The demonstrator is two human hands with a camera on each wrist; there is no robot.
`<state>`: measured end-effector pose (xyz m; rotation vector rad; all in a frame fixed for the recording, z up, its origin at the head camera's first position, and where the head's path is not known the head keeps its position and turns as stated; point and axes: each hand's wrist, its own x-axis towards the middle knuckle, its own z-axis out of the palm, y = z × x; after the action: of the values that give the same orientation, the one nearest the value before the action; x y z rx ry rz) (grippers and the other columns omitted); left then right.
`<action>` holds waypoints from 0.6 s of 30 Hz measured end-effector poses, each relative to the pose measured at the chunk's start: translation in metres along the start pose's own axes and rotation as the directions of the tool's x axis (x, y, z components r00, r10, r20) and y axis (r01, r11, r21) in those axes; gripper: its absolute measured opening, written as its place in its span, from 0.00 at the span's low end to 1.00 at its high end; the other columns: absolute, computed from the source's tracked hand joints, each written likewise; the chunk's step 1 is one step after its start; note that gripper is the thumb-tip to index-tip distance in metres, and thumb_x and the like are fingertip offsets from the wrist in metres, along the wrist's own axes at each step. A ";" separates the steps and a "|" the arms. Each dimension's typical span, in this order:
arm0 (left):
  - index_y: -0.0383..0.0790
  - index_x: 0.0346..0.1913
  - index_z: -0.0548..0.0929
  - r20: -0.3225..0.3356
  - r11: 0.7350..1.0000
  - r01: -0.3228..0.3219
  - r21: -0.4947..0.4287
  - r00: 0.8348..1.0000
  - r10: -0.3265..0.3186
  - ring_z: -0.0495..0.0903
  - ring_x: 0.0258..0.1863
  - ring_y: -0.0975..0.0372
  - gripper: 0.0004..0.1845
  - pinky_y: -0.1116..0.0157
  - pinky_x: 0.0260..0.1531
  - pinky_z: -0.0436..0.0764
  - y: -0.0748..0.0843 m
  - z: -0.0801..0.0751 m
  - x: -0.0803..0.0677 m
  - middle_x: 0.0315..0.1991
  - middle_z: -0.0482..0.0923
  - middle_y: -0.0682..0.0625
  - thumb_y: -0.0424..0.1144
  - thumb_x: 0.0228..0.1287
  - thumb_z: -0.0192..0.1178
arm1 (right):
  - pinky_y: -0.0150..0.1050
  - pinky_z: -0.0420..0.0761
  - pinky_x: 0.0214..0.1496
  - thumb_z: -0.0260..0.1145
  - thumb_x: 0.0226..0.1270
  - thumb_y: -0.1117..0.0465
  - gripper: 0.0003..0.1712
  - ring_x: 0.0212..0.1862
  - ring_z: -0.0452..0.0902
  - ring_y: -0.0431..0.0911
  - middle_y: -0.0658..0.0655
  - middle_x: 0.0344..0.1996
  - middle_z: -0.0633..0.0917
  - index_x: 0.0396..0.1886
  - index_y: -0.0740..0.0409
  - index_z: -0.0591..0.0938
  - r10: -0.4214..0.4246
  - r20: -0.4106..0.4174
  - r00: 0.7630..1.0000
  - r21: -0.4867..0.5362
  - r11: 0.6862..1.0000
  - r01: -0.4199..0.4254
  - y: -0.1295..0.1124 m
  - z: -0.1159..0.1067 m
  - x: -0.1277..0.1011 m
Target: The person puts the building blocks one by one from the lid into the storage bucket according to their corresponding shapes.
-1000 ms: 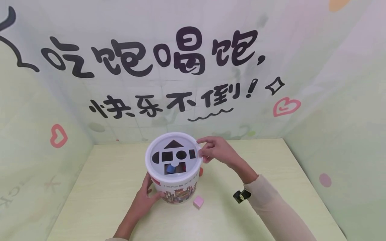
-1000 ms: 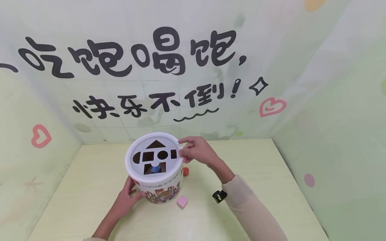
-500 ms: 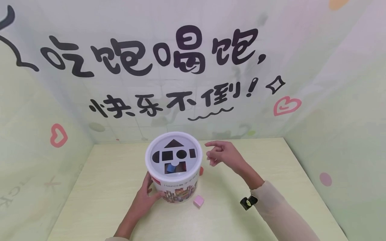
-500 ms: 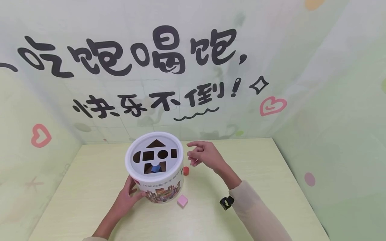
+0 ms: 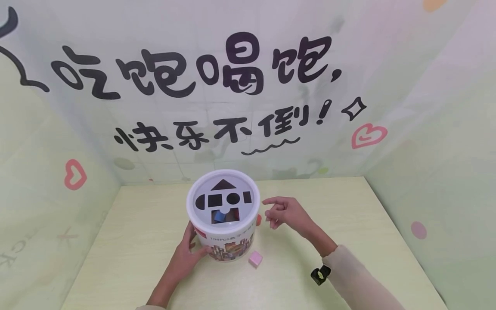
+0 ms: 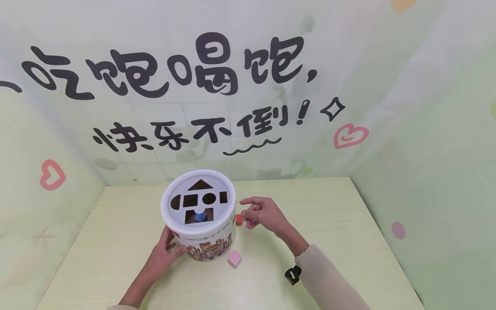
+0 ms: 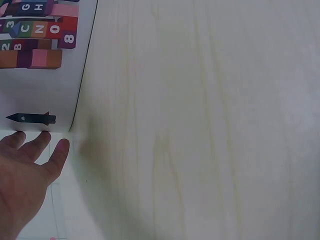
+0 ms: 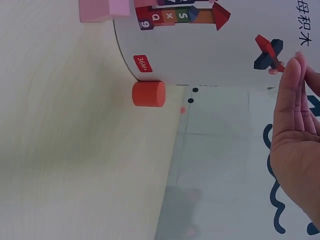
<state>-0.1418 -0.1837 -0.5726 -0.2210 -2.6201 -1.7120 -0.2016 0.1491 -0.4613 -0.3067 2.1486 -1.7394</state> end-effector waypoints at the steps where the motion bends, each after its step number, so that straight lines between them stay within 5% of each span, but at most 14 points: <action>1: 0.64 0.78 0.39 0.000 1.000 -0.001 -0.002 1.000 0.001 0.59 0.71 0.40 0.55 0.39 0.62 0.70 0.000 0.000 0.000 0.78 0.46 0.41 0.43 0.60 0.69 | 0.43 0.88 0.35 0.68 0.65 0.63 0.23 0.25 0.81 0.44 0.55 0.25 0.86 0.58 0.66 0.78 0.003 0.002 1.000 -0.001 1.000 -0.003 0.002 0.001 0.000; 13: 0.64 0.78 0.39 0.000 1.000 0.011 0.008 1.000 -0.011 0.59 0.71 0.41 0.55 0.40 0.62 0.70 -0.003 0.000 0.000 0.78 0.46 0.42 0.45 0.60 0.69 | 0.41 0.88 0.34 0.67 0.64 0.62 0.24 0.25 0.81 0.44 0.56 0.25 0.86 0.57 0.68 0.78 0.039 0.042 0.998 -0.009 0.999 -0.039 0.031 0.013 -0.006; 18: 0.63 0.78 0.39 0.000 1.000 0.008 0.010 1.000 -0.008 0.59 0.71 0.41 0.55 0.40 0.62 0.70 -0.002 0.000 0.000 0.78 0.46 0.42 0.44 0.60 0.69 | 0.40 0.87 0.32 0.68 0.64 0.62 0.24 0.24 0.81 0.43 0.69 0.29 0.85 0.58 0.69 0.78 0.052 0.056 0.997 -0.002 0.999 -0.052 0.046 0.018 -0.007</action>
<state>-0.1422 -0.1847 -0.5742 -0.2111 -2.6330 -1.7007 -0.1858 0.1456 -0.5081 -0.2934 2.0984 -1.6816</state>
